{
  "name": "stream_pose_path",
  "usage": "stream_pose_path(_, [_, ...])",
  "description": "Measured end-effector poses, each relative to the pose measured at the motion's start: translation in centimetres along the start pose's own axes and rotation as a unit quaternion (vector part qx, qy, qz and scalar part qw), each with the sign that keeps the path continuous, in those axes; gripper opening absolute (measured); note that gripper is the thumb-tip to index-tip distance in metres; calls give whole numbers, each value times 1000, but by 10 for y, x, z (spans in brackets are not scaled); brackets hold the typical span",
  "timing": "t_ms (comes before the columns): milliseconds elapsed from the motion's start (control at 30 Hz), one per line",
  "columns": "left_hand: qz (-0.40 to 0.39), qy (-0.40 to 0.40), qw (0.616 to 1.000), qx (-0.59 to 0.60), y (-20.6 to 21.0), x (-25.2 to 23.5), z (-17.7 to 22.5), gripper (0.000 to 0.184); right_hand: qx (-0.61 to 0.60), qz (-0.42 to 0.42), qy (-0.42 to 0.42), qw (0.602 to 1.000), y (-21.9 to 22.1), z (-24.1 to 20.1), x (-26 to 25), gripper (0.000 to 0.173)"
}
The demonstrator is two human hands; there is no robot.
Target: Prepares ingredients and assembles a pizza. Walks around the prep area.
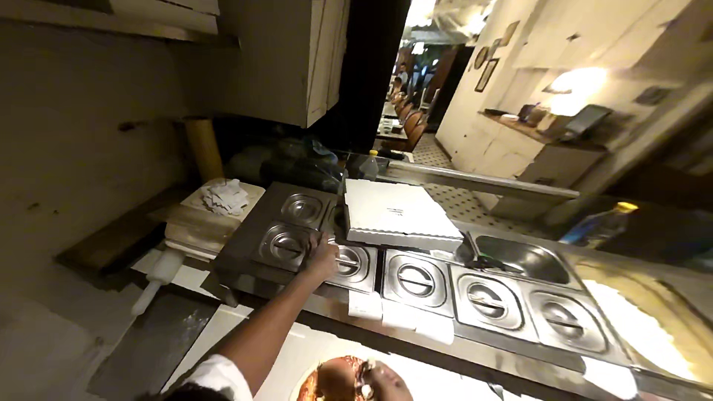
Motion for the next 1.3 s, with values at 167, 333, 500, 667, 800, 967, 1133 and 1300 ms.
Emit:
stream_pose_path(167, [113,36,993,22,-4,24,12,42,187,57,76,978,-26,104,-2,35])
stream_pose_path(333, [57,-42,962,265,49,202,42,37,157,81,23,984,-46,99,-2,28])
stream_pose_path(500, [-251,-397,617,632,206,268,27,71,342,-112,-27,932,-23,66,12,44])
stream_pose_path(667, [-212,-404,568,685,215,259,17,34,372,-63,-55,924,-39,58,-5,18])
stream_pose_path(800, [-183,-304,677,645,205,257,-3,35,336,0,-58,940,-42,63,-48,25])
stream_pose_path(967, [-149,-197,942,229,193,242,-45,36,467,-23,-45,883,-21,73,-87,28])
stream_pose_path(1133, [-134,-134,976,105,199,236,-58,39,495,-38,-63,866,-19,80,-94,24])
stream_pose_path(1300, [-127,-135,979,80,189,239,-52,35,491,11,-51,869,-22,79,-89,33])
Point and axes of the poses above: each hand's wrist, its own x-axis away from the middle knuckle, its own y-axis out of the palm, z = x × y, the point moved 3 cm from there along -x, towards the middle knuckle, and after that the axes turned 1 degree about y, right-handed, at the moved point
